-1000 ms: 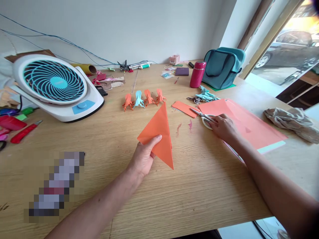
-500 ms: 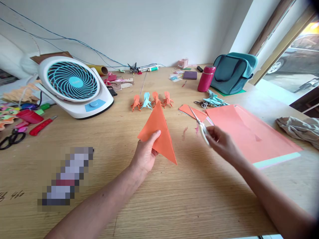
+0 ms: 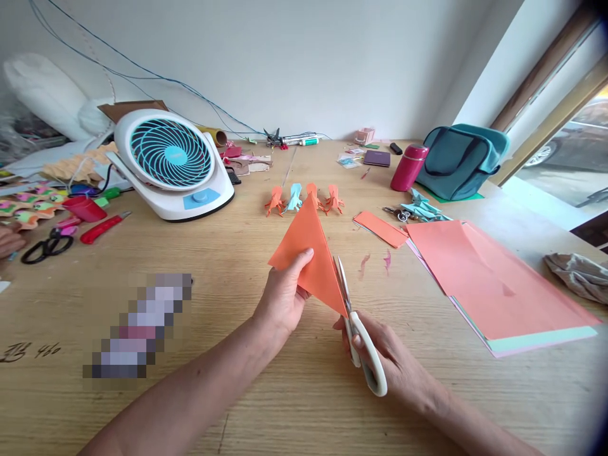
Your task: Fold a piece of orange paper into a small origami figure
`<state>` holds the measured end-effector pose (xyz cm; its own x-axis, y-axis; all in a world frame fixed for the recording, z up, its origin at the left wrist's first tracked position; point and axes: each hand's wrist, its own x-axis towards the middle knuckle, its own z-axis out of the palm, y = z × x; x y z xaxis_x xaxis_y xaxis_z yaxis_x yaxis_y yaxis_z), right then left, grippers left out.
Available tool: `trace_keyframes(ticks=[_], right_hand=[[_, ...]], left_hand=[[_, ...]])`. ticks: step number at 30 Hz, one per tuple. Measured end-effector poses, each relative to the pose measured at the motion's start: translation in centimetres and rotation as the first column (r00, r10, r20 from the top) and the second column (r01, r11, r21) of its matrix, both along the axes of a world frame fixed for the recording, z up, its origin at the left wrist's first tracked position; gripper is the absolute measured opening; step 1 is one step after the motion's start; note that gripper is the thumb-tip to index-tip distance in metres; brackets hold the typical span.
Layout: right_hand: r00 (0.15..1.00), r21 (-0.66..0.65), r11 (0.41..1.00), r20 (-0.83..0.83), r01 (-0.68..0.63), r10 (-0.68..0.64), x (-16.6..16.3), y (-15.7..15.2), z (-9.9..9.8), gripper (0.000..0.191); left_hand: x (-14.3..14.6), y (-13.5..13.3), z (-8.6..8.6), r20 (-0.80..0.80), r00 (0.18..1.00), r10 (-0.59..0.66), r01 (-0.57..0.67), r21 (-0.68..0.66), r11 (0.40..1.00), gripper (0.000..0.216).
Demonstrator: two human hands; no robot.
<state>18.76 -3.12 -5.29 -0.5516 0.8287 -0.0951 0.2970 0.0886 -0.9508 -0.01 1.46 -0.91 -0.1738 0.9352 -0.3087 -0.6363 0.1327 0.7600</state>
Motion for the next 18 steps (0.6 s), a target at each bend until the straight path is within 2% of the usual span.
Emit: trace_keyframes(ticks=[4,18], right_hand=[[1.0,0.036,0.999,0.005,-0.011,0.011,-0.23,-0.27,-0.11,0.047],[0.999,0.025,0.999,0.004,0.04,-0.04,-0.45,-0.55,-0.83,0.042]], left_hand=[[0.02,0.05,-0.05,-0.025,1.0,0.014,-0.015,-0.032,0.999,0.036],[0.36,-0.09,-0.09,-0.062,0.997,0.046,-0.048,-0.029,0.998,0.039]])
